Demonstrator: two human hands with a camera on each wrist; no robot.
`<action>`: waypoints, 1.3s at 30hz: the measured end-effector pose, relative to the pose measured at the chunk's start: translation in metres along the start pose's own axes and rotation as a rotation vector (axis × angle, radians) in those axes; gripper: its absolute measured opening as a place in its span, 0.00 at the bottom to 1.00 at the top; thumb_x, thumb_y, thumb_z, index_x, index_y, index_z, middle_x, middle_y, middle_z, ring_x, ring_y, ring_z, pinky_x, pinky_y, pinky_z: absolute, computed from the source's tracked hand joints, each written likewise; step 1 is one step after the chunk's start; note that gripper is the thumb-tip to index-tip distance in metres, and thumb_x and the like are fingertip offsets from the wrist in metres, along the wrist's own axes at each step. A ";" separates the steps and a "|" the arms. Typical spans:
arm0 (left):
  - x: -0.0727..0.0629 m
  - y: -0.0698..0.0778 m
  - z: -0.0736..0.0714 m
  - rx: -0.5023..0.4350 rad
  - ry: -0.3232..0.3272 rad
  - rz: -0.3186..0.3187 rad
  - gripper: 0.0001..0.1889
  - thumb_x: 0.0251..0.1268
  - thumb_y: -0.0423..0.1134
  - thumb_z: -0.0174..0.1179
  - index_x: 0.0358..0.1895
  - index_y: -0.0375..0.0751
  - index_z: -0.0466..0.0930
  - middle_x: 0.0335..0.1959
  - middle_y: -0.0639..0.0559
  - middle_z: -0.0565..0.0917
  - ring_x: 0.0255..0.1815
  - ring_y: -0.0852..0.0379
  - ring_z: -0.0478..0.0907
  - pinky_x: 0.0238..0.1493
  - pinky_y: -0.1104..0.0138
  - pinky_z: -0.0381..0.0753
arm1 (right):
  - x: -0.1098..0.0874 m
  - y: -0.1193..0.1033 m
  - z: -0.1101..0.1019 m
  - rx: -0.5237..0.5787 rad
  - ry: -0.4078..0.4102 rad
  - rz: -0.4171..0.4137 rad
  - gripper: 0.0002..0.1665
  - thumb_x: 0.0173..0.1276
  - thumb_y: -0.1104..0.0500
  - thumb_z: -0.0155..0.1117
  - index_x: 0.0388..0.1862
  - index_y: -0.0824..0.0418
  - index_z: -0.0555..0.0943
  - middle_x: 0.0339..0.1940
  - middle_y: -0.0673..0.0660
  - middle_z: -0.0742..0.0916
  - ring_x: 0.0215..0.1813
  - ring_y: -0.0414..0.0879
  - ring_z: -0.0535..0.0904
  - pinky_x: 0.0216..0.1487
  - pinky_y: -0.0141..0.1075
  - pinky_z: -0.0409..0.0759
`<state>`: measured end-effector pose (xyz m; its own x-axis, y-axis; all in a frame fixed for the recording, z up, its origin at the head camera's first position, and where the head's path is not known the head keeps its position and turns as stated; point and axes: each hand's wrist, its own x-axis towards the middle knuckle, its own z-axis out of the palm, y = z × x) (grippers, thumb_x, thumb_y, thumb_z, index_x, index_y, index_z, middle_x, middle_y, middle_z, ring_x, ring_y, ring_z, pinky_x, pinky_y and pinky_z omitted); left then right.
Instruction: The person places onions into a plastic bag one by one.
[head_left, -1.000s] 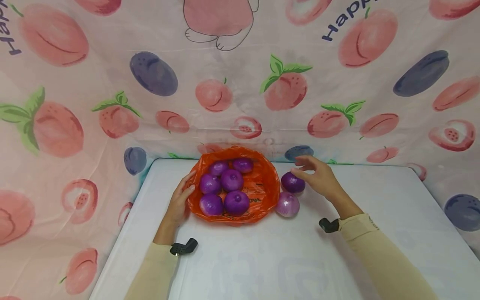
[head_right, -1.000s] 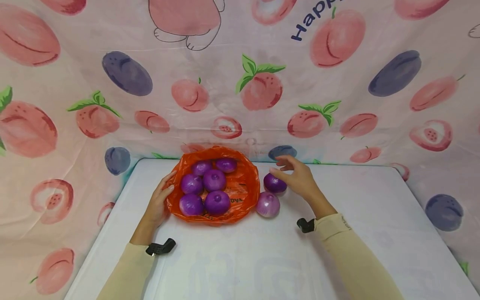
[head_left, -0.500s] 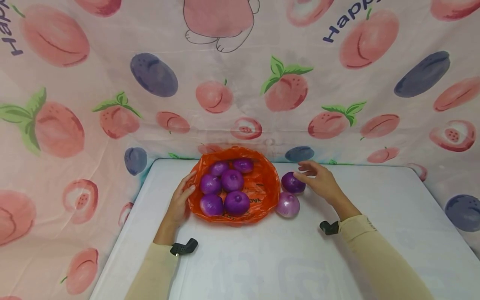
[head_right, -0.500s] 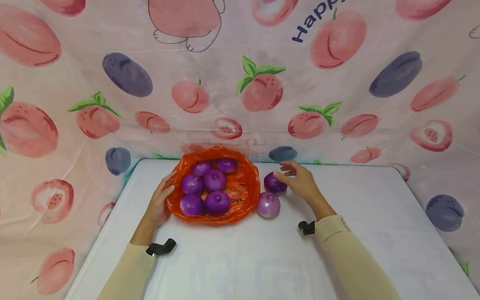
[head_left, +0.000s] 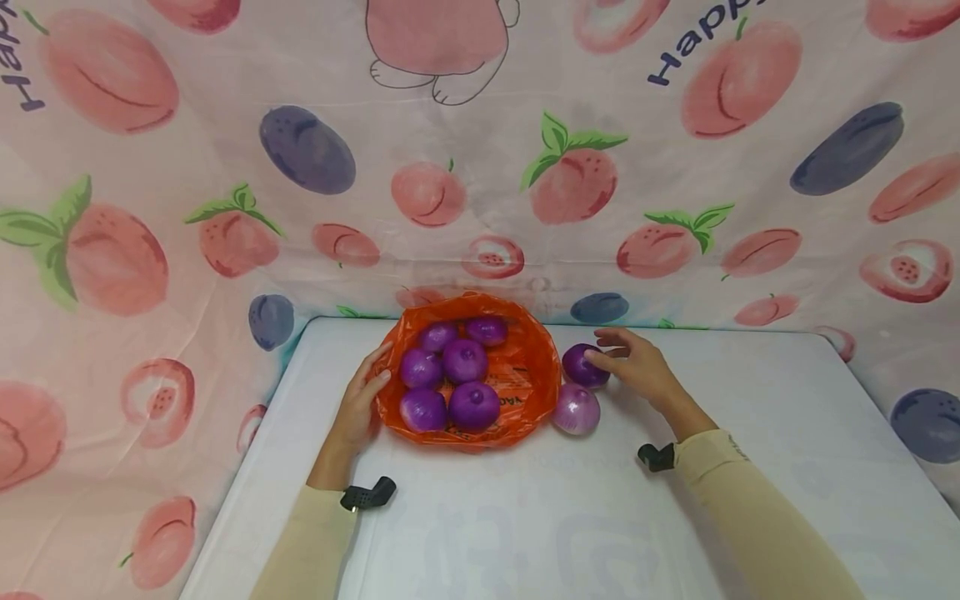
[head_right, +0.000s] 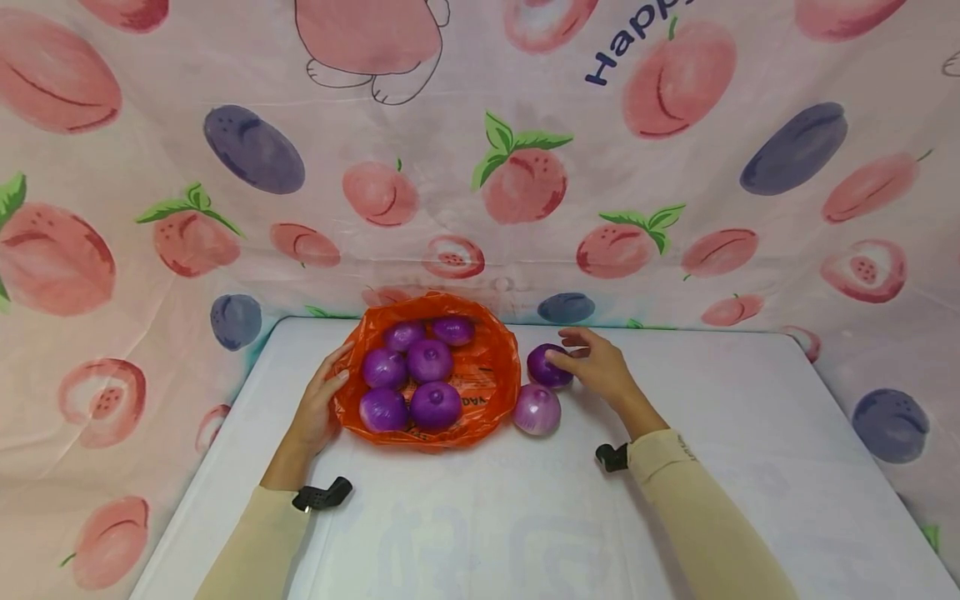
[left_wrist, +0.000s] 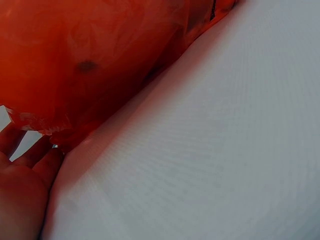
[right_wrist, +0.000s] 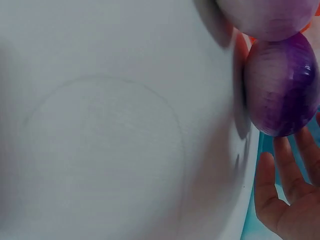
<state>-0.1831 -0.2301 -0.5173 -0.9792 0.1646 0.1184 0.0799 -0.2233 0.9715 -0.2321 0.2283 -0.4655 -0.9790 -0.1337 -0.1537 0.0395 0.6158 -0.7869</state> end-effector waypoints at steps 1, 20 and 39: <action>0.000 0.000 0.000 0.001 -0.002 0.002 0.28 0.81 0.41 0.48 0.80 0.46 0.59 0.80 0.49 0.60 0.78 0.50 0.60 0.69 0.70 0.75 | 0.000 0.000 0.001 -0.001 -0.003 0.003 0.45 0.66 0.34 0.68 0.74 0.56 0.70 0.71 0.63 0.78 0.70 0.62 0.75 0.60 0.55 0.83; -0.001 0.001 0.001 0.004 -0.017 0.011 0.28 0.82 0.40 0.46 0.80 0.46 0.58 0.80 0.48 0.59 0.79 0.49 0.59 0.69 0.70 0.75 | 0.002 0.010 0.009 -0.030 -0.052 0.055 0.49 0.64 0.32 0.69 0.76 0.56 0.68 0.75 0.64 0.74 0.73 0.65 0.71 0.66 0.57 0.79; 0.000 -0.002 -0.001 -0.001 -0.024 0.024 0.27 0.82 0.40 0.46 0.80 0.46 0.58 0.80 0.48 0.59 0.78 0.51 0.61 0.70 0.71 0.73 | 0.002 0.011 0.009 -0.064 -0.031 0.058 0.48 0.63 0.31 0.69 0.74 0.55 0.70 0.73 0.64 0.76 0.72 0.65 0.72 0.63 0.55 0.82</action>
<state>-0.1831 -0.2304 -0.5194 -0.9724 0.1818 0.1464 0.1030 -0.2284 0.9681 -0.2322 0.2276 -0.4800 -0.9689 -0.1193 -0.2170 0.0822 0.6715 -0.7364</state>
